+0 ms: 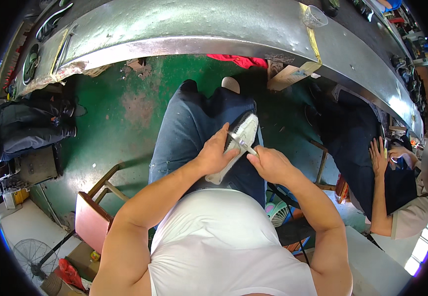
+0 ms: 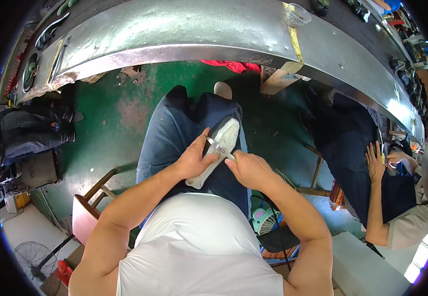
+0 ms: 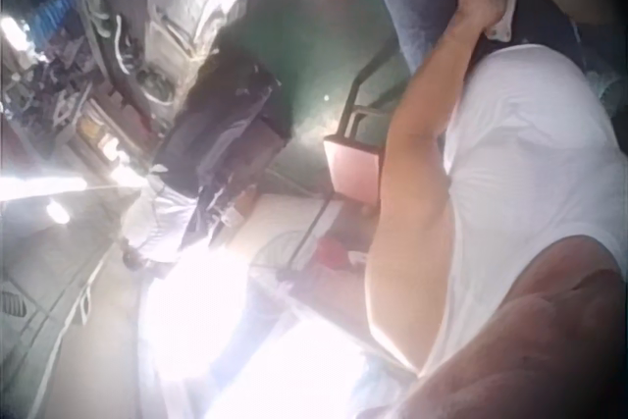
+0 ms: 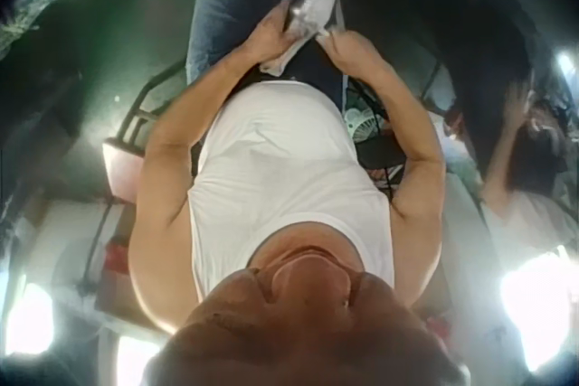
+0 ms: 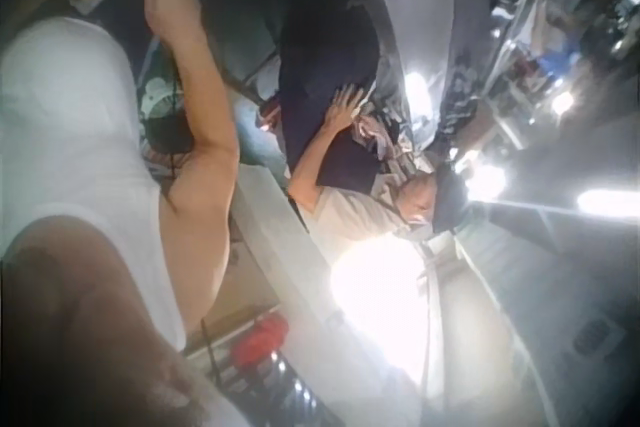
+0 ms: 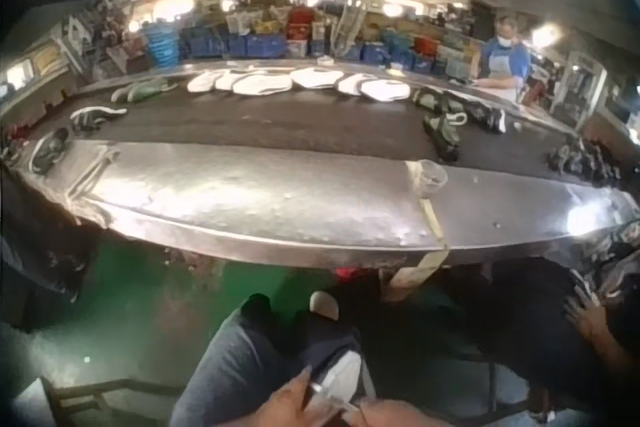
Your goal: The person is trimming excess material and lasting shoe uppers at a factory conveyor belt.
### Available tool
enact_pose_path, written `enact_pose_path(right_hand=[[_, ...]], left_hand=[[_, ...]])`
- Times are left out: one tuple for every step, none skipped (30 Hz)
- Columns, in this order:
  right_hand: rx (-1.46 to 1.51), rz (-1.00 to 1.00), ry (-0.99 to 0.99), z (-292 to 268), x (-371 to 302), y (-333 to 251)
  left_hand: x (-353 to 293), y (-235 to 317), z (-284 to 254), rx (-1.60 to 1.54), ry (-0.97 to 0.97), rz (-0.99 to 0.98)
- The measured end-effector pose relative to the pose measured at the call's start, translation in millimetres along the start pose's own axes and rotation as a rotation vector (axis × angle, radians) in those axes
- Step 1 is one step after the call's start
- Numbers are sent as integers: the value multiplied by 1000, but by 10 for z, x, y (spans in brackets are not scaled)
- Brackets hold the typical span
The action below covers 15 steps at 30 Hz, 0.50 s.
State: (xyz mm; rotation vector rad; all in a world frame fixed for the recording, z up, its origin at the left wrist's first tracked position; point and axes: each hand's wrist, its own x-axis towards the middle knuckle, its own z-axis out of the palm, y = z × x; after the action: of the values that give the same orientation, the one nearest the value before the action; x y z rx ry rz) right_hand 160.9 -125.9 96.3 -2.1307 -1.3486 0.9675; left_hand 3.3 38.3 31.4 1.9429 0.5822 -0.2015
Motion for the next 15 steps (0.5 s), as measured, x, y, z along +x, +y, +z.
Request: enact_pose_path(right_hand=[[15,86,-90,17,-42,26],[22,161,-184,0,-45,69],[23,154,-187,-49,-77,96],[138,214,-237,-89,-223,92],[252,266,-284,-108,-332,108],[328,252,-334,-26,-448,182],[336,260,-335,-33,-474,137],[319,317,-485,-84,-448,42],[302,375,-638,-106,-422,-33],[288,391,-674,-120,-382,-83],[289,395,-680,-91,-378,-69],[277,331,-585,-37,-386,-40],[258,246,-475,-27,-420,-84],[254,232,-468,6,-455,-160],[246,86,-209,57,-481,-282]], left_hand=[[-22,-16,-61,-86,-52,19],[-55,-146,-92,-492,-161,-5],[-140,-279,-110,-490,-154,-8],[-320,-251,-150,-508,-239,-82],[-468,-260,-180,-521,-317,-154],[-554,-495,-25,-534,-309,-97],[-575,-470,-10,-535,-319,-104],[-578,-412,-23,-476,-317,-93],[-582,-368,-22,-419,-316,-83],[-560,-328,-39,-422,-317,-86],[-537,-301,-46,-323,-317,-79],[-517,-293,-34,-227,-318,-73],[-532,-227,-60,-216,-305,-68],[-544,-163,-83,-168,-292,-46],[-560,-109,-119,-119,-280,-25]])
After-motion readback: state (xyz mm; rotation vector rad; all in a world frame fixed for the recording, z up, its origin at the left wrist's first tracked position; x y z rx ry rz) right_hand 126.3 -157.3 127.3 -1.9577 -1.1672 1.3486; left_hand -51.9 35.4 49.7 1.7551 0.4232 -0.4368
